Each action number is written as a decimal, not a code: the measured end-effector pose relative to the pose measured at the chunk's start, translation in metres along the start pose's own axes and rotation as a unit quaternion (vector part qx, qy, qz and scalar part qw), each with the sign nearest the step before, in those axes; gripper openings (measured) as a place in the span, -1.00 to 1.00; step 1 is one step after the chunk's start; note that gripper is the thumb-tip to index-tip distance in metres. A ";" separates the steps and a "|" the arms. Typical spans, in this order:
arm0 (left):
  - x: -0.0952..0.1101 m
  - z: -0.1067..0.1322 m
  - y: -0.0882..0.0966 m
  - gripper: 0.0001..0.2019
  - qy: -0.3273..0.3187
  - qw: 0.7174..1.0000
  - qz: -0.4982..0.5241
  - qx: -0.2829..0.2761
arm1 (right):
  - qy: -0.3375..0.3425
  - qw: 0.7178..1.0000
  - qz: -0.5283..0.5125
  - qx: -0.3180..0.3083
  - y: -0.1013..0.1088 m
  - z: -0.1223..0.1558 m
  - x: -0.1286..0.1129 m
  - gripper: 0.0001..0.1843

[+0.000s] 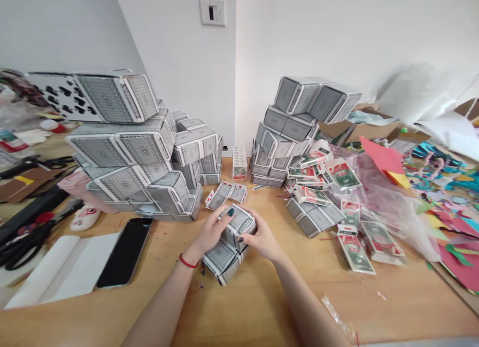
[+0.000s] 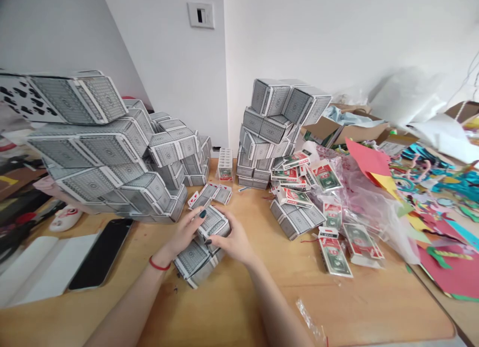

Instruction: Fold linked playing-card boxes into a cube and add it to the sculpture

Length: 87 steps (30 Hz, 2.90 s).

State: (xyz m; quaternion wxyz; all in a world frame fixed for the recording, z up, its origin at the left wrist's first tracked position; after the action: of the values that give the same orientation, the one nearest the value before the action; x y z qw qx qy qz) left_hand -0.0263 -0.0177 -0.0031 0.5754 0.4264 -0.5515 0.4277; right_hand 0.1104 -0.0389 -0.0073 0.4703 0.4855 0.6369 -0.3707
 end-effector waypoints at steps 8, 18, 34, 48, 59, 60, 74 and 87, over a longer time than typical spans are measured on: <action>0.024 0.013 -0.016 -0.42 -0.156 0.976 -0.146 -0.047 | 0.029 0.984 0.136 0.109 0.010 0.002 0.008 -0.19; 0.018 0.016 -0.023 -0.43 -0.206 0.937 -0.279 -0.033 | 0.064 0.980 0.171 0.074 0.007 0.008 -0.006 -0.60; 0.019 0.017 -0.021 -0.44 -0.139 0.976 -0.146 -0.085 | 0.100 0.966 0.197 0.134 0.010 0.008 -0.005 -0.68; -0.010 0.027 -0.042 -0.54 -0.094 0.979 -0.093 0.158 | 0.090 0.949 0.215 0.212 -0.002 0.021 0.012 -0.51; -0.006 0.019 -0.037 -0.52 -0.109 0.987 -0.048 0.109 | 0.089 0.943 0.225 0.226 0.006 0.019 0.016 -0.44; -0.003 0.016 -0.034 -0.50 -0.104 0.991 -0.044 0.075 | 0.087 0.944 0.225 0.224 0.009 0.018 0.017 -0.44; 0.014 0.011 -0.010 -0.59 -0.210 0.939 -0.264 -0.063 | 0.092 0.954 0.220 0.182 0.016 0.014 0.024 -0.46; 0.012 0.009 -0.006 -0.52 -0.181 0.967 -0.178 -0.014 | 0.090 0.954 0.242 0.151 0.016 0.011 0.021 -0.45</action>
State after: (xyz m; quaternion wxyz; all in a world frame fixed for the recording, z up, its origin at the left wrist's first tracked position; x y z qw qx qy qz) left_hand -0.0226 -0.0278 0.0086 0.5386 0.5803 -0.5675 0.2261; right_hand 0.1271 -0.0392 -0.0308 0.4076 0.7221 0.4765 -0.2923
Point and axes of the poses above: each hand's wrist, its own z-axis away from the middle knuckle, its own y-axis out of the back of the hand, x = y × z, the point moved 5 cm from there along -z, towards the middle knuckle
